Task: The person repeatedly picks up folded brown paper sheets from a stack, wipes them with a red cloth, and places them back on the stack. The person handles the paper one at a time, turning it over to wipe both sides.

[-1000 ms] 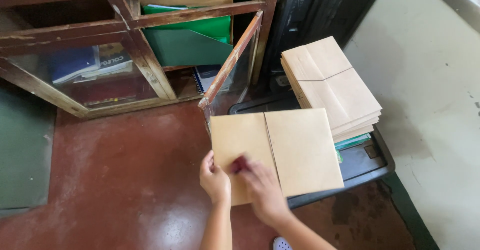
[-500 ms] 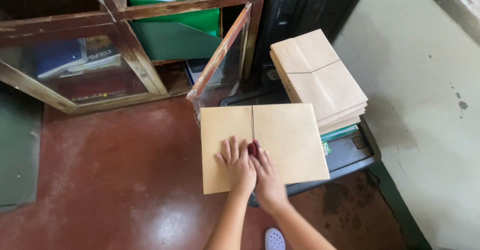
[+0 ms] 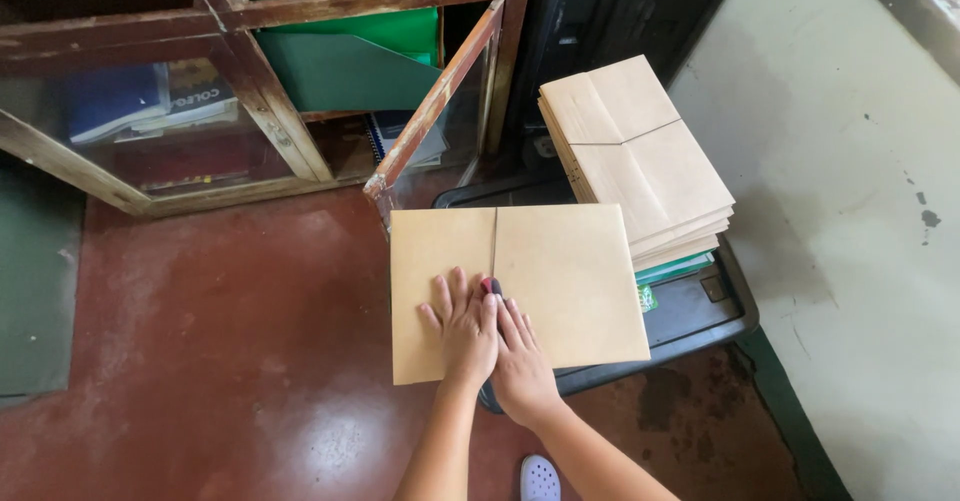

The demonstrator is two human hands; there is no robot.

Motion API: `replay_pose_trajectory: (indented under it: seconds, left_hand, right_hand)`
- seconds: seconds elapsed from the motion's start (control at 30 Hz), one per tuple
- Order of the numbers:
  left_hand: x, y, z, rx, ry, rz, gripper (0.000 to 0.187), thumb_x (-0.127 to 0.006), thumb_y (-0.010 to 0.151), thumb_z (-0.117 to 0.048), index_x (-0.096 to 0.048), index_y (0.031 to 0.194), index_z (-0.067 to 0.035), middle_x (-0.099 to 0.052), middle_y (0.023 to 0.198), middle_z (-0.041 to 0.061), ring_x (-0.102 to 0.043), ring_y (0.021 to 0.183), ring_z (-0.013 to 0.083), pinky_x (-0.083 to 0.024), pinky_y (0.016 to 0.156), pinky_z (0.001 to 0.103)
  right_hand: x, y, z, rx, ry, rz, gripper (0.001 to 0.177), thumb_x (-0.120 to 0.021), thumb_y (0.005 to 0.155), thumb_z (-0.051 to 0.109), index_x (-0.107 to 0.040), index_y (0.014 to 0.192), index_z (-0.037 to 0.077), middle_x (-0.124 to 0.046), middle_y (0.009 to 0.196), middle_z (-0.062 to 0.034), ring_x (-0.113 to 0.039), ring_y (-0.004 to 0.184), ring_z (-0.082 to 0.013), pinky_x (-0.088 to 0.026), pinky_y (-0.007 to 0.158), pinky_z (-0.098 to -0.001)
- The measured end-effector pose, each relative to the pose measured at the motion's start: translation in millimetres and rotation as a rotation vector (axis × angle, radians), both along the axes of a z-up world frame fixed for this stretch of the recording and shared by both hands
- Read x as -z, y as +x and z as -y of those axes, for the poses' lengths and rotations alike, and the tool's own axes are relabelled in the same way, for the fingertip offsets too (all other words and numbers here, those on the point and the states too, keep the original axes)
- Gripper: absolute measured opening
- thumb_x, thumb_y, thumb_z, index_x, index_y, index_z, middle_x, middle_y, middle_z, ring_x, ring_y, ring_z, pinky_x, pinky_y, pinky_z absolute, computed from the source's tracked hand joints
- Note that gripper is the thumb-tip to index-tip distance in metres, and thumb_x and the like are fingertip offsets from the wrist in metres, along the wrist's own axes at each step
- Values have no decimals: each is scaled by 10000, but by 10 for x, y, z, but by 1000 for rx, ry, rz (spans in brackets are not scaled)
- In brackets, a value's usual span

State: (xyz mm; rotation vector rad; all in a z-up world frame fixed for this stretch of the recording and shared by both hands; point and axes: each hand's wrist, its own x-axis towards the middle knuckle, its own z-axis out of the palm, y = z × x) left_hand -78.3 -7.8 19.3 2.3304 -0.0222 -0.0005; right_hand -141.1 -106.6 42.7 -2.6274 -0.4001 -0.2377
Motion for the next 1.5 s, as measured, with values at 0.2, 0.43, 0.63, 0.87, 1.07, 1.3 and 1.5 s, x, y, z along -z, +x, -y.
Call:
replay_pose_trajectory:
  seconds: [0.2, 0.43, 0.63, 0.87, 1.07, 1.3, 1.5]
  left_hand:
    - [-76, 0, 22, 117, 301, -143, 692, -87, 981, -589, -216, 1594, -295, 9, 1695, 55, 174, 1520, 347, 181, 1150, 620]
    - [469, -21, 193, -108, 654, 344, 748, -337, 917, -651, -243, 1583, -323, -132, 1680, 101, -17, 1558, 402, 60, 1196, 677]
    - [488, -53, 143, -73, 690, 414, 737, -318, 946, -624, -221, 1594, -287, -73, 1700, 137, 3, 1562, 415, 45, 1198, 667]
    - [365, -123, 183, -91, 677, 399, 736, -388, 935, -619, -268, 1598, -324, -156, 1702, 64, -134, 1552, 286, -24, 1215, 633]
    - [64, -203, 316, -57, 460, 371, 617, -512, 959, -402, -414, 1547, -244, -289, 1637, 120, -290, 1464, 327, -182, 1200, 501]
    - [-284, -195, 603, -240, 383, 383, 633, -605, 891, -288, -476, 1500, -175, -422, 1534, 155, -484, 1232, 347, -388, 1024, 463]
    - [-1275, -113, 1004, -86, -197, 603, 560, -661, 897, -141, -566, 1449, -132, -521, 1393, 160, -626, 1037, 339, -514, 879, 429]
  right_hand:
    - [356, 403, 1106, 458, -190, 151, 637, -608, 869, 35, -455, 1466, 197, -421, 1547, -27, -446, 1351, -263, -358, 1175, -425]
    - [105, 426, 633, 228, -92, 381, 485, -621, 831, 68, -558, 1312, 85, -583, 1312, -147, -563, 1195, -339, -448, 981, -475]
    - [44, 565, 941, -2, -68, 238, 497, -692, 807, 120, -582, 1292, 129, -453, 1536, -137, -421, 1428, -332, -353, 1123, -516]
    - [374, 1082, 1801, 516, 170, -113, 746, -626, 826, 147, -372, 1528, 141, -331, 1560, -223, -387, 1371, -444, -401, 1105, -528]
    - [-265, 1053, 1895, 790, 1105, -355, 699, -689, 805, -58, -482, 1452, 105, -595, 1288, -155, -607, 1076, -248, -536, 888, -330]
    - [-638, 912, 1953, 619, 1692, -341, 321, -667, 928, -6, -622, 1243, 37, -549, 945, -22, -526, 779, -100, -426, 690, -209]
    - [-844, 837, 2009, 218, 1878, 133, 304, -683, 877, -104, -676, 1078, 123, -723, 1018, -65, -714, 1034, -266, -537, 1040, -435]
